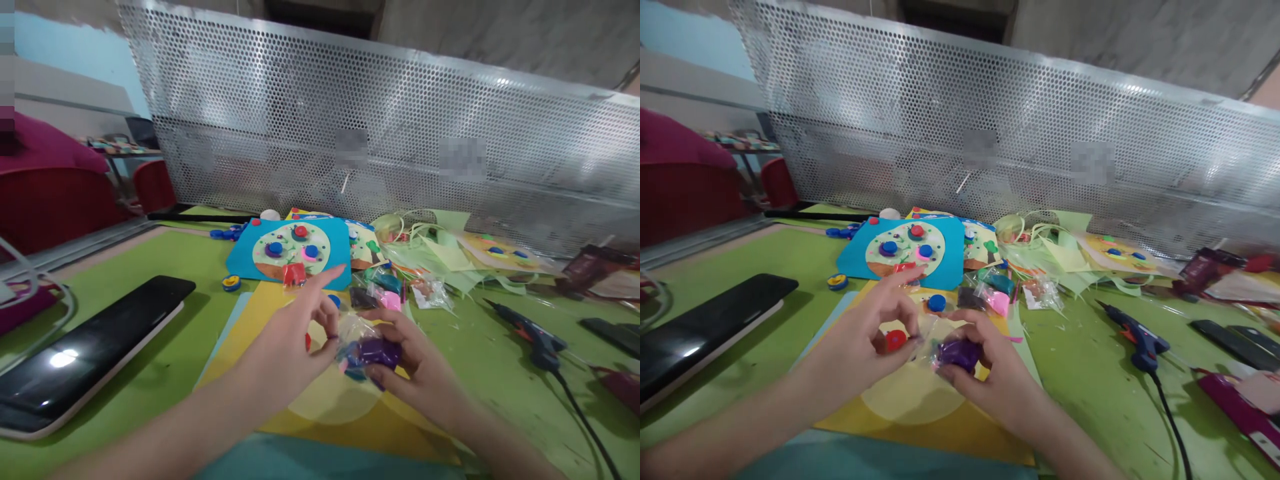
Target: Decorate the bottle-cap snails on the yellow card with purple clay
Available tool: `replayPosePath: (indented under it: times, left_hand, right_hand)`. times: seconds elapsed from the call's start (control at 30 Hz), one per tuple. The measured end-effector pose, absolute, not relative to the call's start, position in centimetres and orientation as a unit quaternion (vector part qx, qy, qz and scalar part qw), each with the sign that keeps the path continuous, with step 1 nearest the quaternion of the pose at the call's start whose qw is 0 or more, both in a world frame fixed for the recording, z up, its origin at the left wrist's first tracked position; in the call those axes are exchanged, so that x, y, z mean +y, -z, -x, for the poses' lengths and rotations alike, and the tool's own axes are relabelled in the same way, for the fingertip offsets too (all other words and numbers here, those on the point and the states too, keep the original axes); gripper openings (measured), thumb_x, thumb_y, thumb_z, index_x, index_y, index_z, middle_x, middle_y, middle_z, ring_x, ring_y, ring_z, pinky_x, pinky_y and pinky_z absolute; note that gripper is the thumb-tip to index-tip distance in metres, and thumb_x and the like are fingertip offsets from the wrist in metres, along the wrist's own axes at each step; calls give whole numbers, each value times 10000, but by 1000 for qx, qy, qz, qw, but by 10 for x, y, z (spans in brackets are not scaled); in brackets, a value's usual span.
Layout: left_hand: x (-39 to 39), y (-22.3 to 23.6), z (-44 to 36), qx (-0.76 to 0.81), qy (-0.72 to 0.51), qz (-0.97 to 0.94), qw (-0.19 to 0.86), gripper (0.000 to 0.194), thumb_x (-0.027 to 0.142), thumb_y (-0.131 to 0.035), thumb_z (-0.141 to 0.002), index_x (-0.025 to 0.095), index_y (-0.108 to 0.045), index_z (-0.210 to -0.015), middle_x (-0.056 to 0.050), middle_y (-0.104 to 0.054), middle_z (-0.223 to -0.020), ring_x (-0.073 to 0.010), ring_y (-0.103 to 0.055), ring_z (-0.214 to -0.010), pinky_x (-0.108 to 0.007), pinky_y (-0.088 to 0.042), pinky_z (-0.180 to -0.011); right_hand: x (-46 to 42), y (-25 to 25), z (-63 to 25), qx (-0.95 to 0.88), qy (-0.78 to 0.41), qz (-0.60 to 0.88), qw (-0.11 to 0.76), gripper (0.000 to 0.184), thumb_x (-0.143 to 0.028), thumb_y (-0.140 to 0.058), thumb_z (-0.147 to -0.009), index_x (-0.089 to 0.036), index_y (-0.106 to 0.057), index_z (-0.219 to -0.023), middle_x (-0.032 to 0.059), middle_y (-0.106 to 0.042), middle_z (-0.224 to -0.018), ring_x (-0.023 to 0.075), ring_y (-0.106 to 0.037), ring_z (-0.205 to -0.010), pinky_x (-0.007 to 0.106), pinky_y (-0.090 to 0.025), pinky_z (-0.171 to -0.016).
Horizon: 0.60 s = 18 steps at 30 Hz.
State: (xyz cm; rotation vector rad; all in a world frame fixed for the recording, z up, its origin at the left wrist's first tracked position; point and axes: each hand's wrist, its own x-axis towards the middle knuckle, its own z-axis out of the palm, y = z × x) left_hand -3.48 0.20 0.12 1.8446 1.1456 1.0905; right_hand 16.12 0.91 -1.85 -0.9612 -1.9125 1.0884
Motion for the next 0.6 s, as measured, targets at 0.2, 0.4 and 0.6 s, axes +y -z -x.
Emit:
replayPosePath:
  times: [0.2, 0.4, 0.6]
  left_hand:
    - [1, -9, 38, 454, -396, -670, 434, 901, 141, -562, -746, 394, -18, -1418, 70, -566, -775, -78, -468, -457, -128, -397, -298]
    - [-2, -16, 37, 448, -377, -711, 390, 874, 140, -554, -754, 357, -47, -1432, 73, -678, -768, -94, -535, -498, -158, -404, -418]
    - [-1, -16, 40, 466, -275, -763, 353, 834, 268, -601, -816, 375, -48, -1431, 60, -737, -893, -209, -662, -807, -257, -450, -623]
  right_hand:
    - [5, 18, -164, -728, -440, 355, 387, 396, -165, -600, -776, -249, -444, -1130, 7, -615, -939, 113, -609, -829, 215, -490, -756]
    - [4, 20, -167, -734, -454, 355, 360, 405, -206, -613, -794, -228, -431, -1155, 56, -612, -984, 163, -608, -880, 268, -493, -764]
    - [4, 21, -168, -731, -486, 331, 347, 463, -193, -614, -808, -265, -383, -1202, 17, -608, -953, 128, -592, -816, 235, -471, -721]
